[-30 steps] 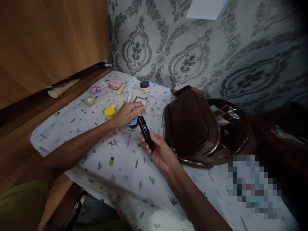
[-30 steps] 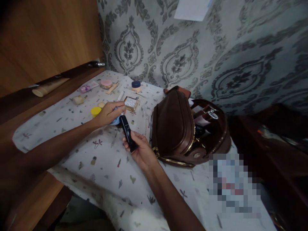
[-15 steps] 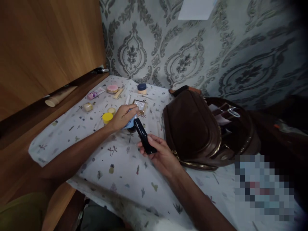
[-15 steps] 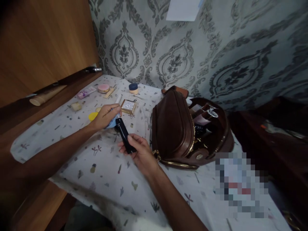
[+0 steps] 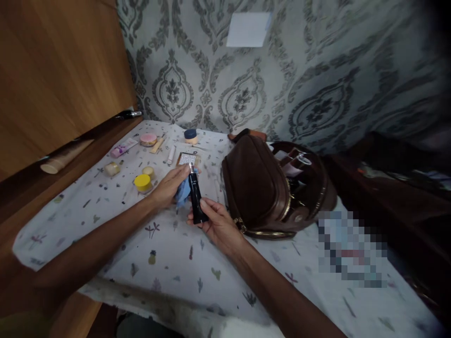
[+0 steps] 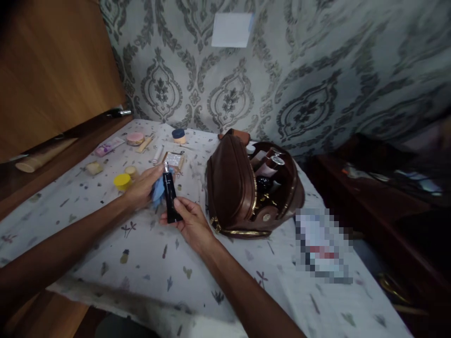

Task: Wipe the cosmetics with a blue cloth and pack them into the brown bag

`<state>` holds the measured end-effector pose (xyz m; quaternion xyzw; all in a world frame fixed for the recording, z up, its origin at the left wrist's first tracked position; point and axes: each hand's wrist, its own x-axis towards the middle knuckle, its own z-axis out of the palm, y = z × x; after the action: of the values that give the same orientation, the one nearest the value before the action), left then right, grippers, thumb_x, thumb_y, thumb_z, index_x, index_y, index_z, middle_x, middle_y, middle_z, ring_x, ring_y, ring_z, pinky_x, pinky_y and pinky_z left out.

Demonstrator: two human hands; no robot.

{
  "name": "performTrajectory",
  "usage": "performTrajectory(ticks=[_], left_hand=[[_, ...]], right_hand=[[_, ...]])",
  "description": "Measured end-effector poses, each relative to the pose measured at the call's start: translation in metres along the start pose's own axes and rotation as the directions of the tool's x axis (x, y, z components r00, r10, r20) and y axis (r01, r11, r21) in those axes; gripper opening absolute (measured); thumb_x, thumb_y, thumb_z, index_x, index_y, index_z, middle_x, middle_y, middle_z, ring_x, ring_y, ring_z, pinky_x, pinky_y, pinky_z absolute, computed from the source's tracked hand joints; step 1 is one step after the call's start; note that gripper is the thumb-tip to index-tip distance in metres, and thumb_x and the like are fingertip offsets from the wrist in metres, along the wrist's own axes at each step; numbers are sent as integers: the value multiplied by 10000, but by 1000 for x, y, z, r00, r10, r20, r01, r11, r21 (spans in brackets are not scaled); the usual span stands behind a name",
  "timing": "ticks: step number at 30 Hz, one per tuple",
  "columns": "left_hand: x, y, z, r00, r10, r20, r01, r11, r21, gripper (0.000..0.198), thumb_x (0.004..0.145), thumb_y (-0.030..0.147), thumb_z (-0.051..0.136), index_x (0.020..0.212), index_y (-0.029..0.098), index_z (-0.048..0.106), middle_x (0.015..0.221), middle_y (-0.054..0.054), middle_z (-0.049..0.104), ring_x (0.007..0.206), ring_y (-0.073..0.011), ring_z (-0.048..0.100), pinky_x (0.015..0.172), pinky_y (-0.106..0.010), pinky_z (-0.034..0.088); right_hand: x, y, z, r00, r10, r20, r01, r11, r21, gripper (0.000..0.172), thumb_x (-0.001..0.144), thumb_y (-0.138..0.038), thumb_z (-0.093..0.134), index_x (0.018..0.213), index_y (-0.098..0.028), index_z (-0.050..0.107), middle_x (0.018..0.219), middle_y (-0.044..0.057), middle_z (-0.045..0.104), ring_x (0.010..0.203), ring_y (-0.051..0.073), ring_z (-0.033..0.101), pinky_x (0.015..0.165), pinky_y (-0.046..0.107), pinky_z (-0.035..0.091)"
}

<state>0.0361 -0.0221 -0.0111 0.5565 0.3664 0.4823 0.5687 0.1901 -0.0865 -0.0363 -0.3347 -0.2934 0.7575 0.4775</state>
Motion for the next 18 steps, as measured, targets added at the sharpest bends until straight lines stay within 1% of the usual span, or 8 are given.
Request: performTrajectory(ticks=[2,5,7,9,12,13,15,18], left_hand=[[-6,1,3,994,-33,102,36,999,-24,559,759,655,725,1037,174,665,857,-44,697,645,-132,613,528,-216,502],[-12,1,4,985,-73,156,77,997,-20,560,697,482,846,1134,190,653,944,-52,730,780,-164,684,643,-233,573],[-12,0,3,986,-101,133,103,995,-8,529,712,462,838,1127,188,659,913,-52,734,712,-165,684,584,-240,576],[-11,-1,4,982,-107,157,111,994,-19,521,703,476,841,1098,188,658,883,-50,734,635,-152,665,535,-239,571],[-11,1,6,975,-104,196,110,994,-20,570,721,507,816,1150,189,619,879,-42,723,558,-129,632,489,-236,556],[-12,2,7,977,-98,188,104,994,-21,589,735,513,802,1188,196,598,900,-42,718,572,-130,638,499,-236,557],[-11,5,7,991,-50,125,54,998,-25,592,754,507,787,1227,221,575,934,-35,706,664,-138,665,560,-223,561],[-10,9,7,998,59,-20,-58,997,46,462,788,470,764,1159,248,601,875,2,677,710,-118,653,599,-183,525]], right_hand=[[1,0,1,998,-56,-28,57,998,16,461,570,-494,927,814,-183,690,708,-22,687,595,132,660,596,274,590],[-1,-2,2,993,-113,-32,113,993,19,501,517,-526,929,776,-195,655,703,-35,693,592,125,662,617,267,589],[-2,-3,2,990,-139,-39,139,990,-7,464,571,-530,899,768,-207,630,723,-52,689,606,114,665,653,263,591],[-2,-4,1,988,-146,-41,145,989,-34,438,604,-513,884,778,-210,620,733,-61,682,618,111,668,650,253,584],[0,-4,-2,986,-163,-35,161,985,-61,479,554,-495,912,789,-202,613,710,-53,673,597,108,651,598,237,557],[1,-4,-3,983,-178,-39,175,981,-82,494,538,-497,918,783,-199,608,691,-49,668,585,109,641,586,239,546],[2,-4,-5,973,-225,-58,213,963,-167,474,564,-503,903,750,-200,590,644,-44,653,565,116,620,576,250,519],[3,-6,-8,946,-312,-82,265,897,-353,409,646,-476,852,704,-215,543,601,-36,634,537,124,577,565,260,467]])
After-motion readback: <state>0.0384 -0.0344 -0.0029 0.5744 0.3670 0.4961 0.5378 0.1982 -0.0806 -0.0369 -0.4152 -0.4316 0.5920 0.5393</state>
